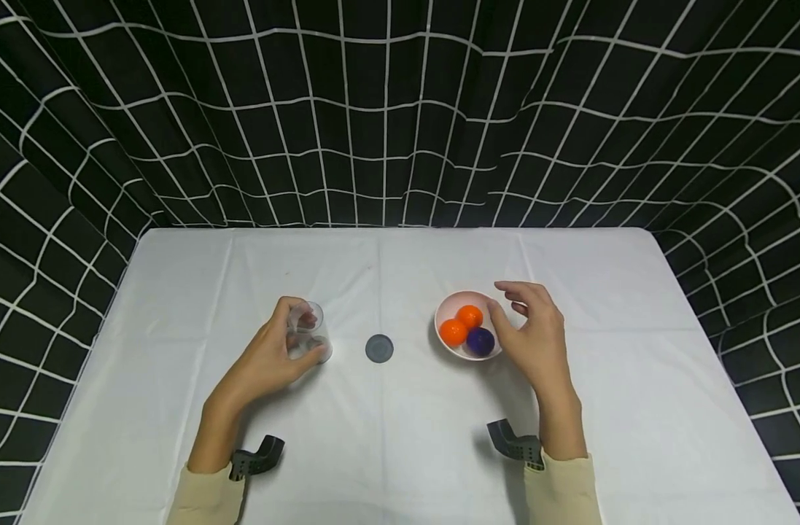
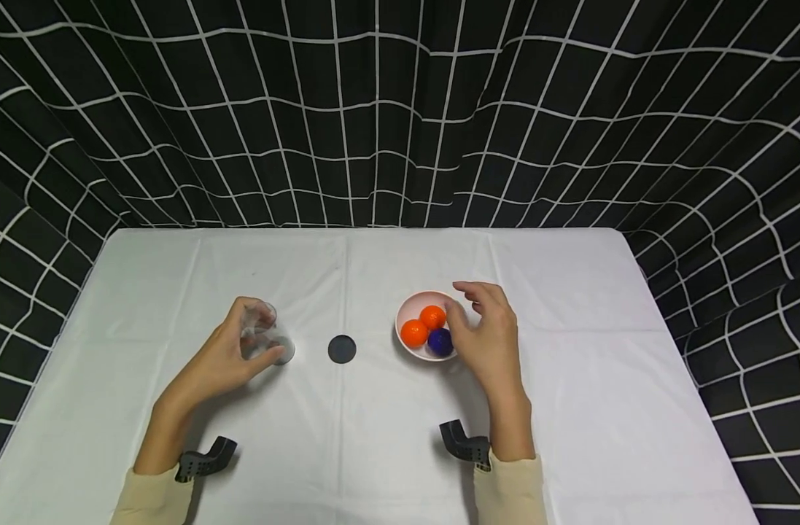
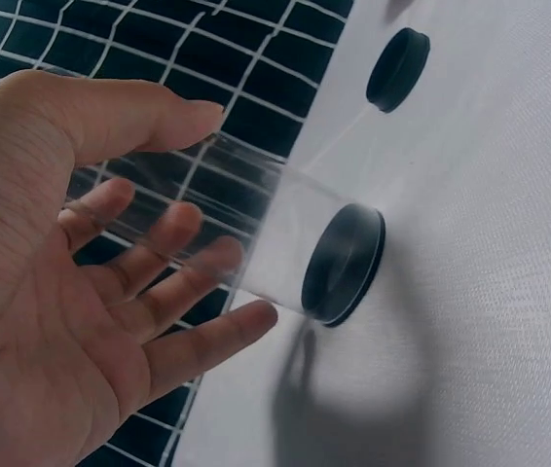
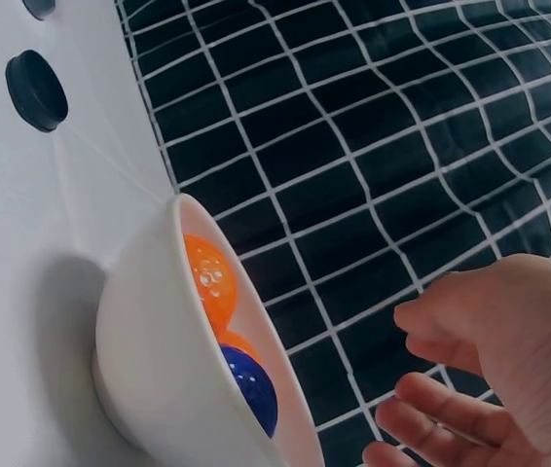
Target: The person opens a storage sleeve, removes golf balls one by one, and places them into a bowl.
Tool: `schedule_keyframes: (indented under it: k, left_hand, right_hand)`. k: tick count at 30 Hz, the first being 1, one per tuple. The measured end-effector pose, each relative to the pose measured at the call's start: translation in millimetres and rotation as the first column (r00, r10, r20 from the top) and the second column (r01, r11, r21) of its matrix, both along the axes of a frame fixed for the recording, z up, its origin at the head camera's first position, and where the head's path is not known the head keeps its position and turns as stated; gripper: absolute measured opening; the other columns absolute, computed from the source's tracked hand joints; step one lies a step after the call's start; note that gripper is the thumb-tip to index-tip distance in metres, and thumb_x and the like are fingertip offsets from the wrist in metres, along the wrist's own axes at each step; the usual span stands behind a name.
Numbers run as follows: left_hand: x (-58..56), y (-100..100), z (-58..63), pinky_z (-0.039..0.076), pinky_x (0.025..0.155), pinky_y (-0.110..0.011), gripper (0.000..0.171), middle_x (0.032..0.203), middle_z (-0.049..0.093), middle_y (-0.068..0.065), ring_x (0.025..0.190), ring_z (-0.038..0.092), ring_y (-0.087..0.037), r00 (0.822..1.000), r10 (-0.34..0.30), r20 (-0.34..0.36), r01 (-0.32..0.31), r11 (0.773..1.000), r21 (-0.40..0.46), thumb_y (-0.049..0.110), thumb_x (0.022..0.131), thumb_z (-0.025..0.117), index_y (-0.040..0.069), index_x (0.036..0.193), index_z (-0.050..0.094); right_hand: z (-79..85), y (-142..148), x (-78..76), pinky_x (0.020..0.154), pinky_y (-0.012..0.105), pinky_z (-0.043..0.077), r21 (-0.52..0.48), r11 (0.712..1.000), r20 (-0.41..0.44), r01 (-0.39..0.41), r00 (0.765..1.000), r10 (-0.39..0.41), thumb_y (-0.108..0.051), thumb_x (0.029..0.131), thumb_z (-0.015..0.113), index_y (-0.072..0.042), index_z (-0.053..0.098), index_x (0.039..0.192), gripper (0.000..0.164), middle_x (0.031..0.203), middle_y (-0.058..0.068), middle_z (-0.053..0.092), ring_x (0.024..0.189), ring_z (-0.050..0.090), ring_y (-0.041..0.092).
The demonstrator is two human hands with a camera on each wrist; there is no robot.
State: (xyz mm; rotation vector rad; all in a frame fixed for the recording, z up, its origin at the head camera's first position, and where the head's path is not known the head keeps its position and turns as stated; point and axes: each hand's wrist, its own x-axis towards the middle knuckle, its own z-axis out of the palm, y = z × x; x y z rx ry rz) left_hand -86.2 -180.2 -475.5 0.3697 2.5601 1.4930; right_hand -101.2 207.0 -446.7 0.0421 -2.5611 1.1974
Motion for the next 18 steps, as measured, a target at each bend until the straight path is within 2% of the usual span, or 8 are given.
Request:
schedule_keyframes:
  k: [4,7,12,15,18]
  left_hand:
    - [1.9,-3.6,3.6,0.052,0.108,-0.05,0.074,0.134,0.06,-0.007,0.124,0.064,-0.027,1.0,0.001,0.008,-0.001,0.997,-0.08,0.024,0.092,0.083,0.021,0.151,0.038]
    - [3.7,-9.4,7.7,0.049,0.111,-0.055,0.09,0.143,0.058,-0.008,0.131,0.061,-0.031,1.0,-0.004,0.016,0.006,0.987,-0.161,0.036,0.09,0.085,0.028,0.161,0.031]
    - [8.7,-21.7,15.9,0.036,0.124,-0.062,0.103,0.163,0.046,-0.01,0.153,0.045,-0.034,0.998,-0.042,0.05,0.052,0.977,-0.208,0.042,0.087,0.087,0.026,0.167,0.024]
    - [11.7,-26.6,19.2,0.032,0.127,-0.062,0.104,0.166,0.042,-0.012,0.156,0.041,-0.035,0.994,-0.075,0.079,0.091,0.97,-0.224,0.039,0.087,0.088,0.022,0.168,0.024]
    - [13.1,-28.7,21.7,0.033,0.126,-0.061,0.098,0.165,0.043,-0.015,0.155,0.042,-0.038,0.993,-0.086,0.078,0.103,0.96,-0.26,0.031,0.09,0.085,0.02,0.167,0.027]
  right_hand:
    - [1.2,1.1,-1.1,0.104,0.051,0.057,-0.005,1.0,0.026,0.006,1.0,-0.006,-0.008,0.098,0.072,-0.002,0.073,0.125,0.028,0.124,0.02,0.068,0.114,0.07,0.038]
    - [-1.7,0.8,-2.6,0.103,0.05,0.057,-0.008,1.0,0.026,0.001,1.0,-0.001,-0.008,0.098,0.072,-0.002,0.073,0.125,0.028,0.124,0.02,0.068,0.113,0.07,0.037]
    - [-2.6,1.2,-0.5,0.103,0.046,0.057,-0.018,1.0,0.033,-0.017,0.999,0.018,-0.01,0.099,0.072,-0.003,0.073,0.126,0.028,0.126,0.019,0.069,0.115,0.071,0.035]
    - [0.0,4.9,2.0,0.104,0.036,0.056,-0.041,0.999,0.041,-0.028,0.999,0.03,-0.012,0.1,0.071,-0.003,0.072,0.127,0.029,0.126,0.017,0.069,0.116,0.071,0.033]
    - [3.2,11.2,4.0,0.103,0.019,0.054,-0.08,0.996,0.033,-0.03,0.999,0.032,-0.012,0.101,0.07,-0.003,0.072,0.128,0.028,0.125,0.015,0.069,0.115,0.07,0.022]
